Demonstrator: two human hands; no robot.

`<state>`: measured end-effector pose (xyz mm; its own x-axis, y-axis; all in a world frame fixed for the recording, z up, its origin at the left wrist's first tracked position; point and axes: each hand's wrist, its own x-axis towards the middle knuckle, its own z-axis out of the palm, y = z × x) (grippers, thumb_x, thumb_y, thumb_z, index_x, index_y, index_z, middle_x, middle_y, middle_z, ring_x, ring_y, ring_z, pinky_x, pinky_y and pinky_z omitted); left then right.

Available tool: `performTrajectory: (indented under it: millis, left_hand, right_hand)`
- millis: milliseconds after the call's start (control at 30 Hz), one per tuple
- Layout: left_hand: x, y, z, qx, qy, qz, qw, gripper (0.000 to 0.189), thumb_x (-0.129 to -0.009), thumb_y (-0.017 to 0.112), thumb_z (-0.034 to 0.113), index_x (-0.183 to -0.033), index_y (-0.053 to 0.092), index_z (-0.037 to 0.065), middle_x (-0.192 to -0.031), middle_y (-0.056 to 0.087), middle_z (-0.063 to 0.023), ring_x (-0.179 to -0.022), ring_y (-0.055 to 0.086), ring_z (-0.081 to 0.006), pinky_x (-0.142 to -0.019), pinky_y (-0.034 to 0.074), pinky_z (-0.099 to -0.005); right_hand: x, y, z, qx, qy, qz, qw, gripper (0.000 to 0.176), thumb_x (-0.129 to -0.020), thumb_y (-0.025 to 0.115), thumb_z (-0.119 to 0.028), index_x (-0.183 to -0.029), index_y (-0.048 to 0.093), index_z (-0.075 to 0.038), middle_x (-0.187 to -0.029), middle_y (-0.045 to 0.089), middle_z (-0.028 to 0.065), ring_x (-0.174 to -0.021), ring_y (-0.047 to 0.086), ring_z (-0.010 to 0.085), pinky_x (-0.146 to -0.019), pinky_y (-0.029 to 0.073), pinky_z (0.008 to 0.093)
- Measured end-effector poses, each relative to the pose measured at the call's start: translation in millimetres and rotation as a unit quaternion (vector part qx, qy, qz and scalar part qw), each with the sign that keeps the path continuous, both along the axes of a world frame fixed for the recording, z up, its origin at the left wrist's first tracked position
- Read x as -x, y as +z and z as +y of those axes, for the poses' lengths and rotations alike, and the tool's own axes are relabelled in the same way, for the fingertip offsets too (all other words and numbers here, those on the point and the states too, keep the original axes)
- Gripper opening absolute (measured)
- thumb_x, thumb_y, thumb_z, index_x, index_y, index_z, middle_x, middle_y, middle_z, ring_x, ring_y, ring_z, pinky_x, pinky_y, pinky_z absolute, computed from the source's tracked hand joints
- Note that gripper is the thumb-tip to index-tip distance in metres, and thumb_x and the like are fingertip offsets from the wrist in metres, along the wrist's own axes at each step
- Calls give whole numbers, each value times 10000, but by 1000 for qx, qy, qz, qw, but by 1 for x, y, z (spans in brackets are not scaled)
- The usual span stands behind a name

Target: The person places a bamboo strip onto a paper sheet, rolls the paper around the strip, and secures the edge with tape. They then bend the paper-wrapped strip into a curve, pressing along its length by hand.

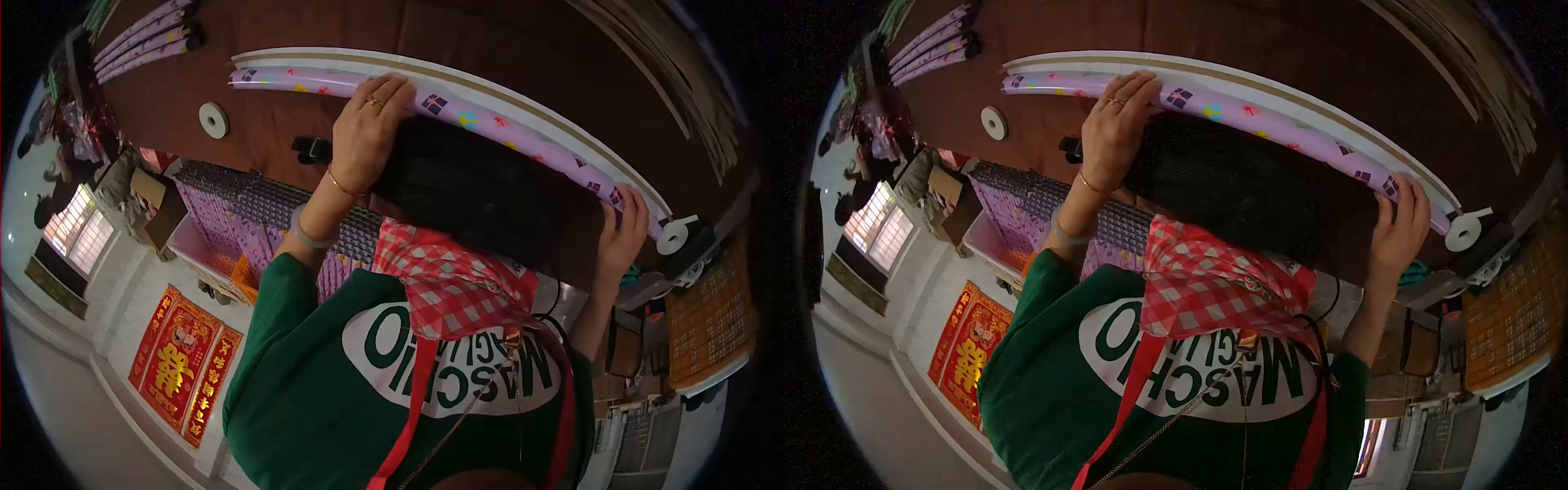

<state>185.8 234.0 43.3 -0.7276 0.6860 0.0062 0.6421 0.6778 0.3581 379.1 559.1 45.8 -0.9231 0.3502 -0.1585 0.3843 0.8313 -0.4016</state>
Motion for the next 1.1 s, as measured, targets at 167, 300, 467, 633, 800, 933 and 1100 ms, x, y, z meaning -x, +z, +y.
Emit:
performTrajectory:
  millis: [167,300,467,633,800,933,1100]
  left_hand:
    - [3,7,5,45,-16,-35,998,322,-762,595,28,-1083,577,15,-1093,586,-123,-1057,545,-299,-927,423,-402]
    - [6,14,12,64,-13,-71,995,374,-742,657,27,-1109,586,19,-1111,582,-126,-1076,545,-282,-925,429,-396]
    - [4,13,10,88,6,-51,995,371,-711,674,-13,-1076,629,35,-1166,538,-108,-1025,565,-253,-873,457,-350]
    - [4,17,12,98,25,-71,992,404,-665,703,-65,-1052,649,38,-1024,511,-78,-975,538,-217,-780,476,-284]
    - [3,17,19,105,52,-69,991,382,-687,691,-57,-1055,648,36,-1000,546,-82,-951,562,-212,-796,498,-297]
    - [7,23,24,141,37,-30,989,298,-703,686,-19,-994,661,39,-930,620,-76,-909,598,-201,-781,508,-294]
    - [7,17,15,109,44,5,993,258,-678,703,23,-929,665,66,-947,633,-81,-903,620,-222,-770,508,-317]
  right_hand:
    - [4,5,-4,18,-29,-27,999,272,-825,603,-63,-1096,580,-62,-1109,535,108,-1036,507,303,-963,365,438]
    - [3,3,-2,-2,-26,-50,998,307,-796,629,-70,-1098,579,-73,-1110,539,93,-1043,514,292,-986,356,467]
    - [-2,0,0,24,-46,-19,998,331,-742,657,-28,-1061,570,-54,-1116,543,105,-1095,507,303,-993,348,472]
    - [4,8,1,46,-59,-58,996,357,-712,661,-20,-1056,565,-35,-1111,543,106,-1096,511,301,-1001,343,479]
    - [0,7,2,51,-60,-71,994,367,-692,661,-11,-1046,567,-29,-1110,541,101,-1102,508,297,-1003,342,481]
    - [4,7,2,50,-60,-69,995,389,-688,664,-9,-1062,560,-44,-1108,538,92,-1098,506,287,-1003,343,474]
    - [-4,-1,1,49,-59,-14,997,406,-711,665,-40,-1097,545,-71,-1144,517,89,-1117,491,267,-991,352,477]
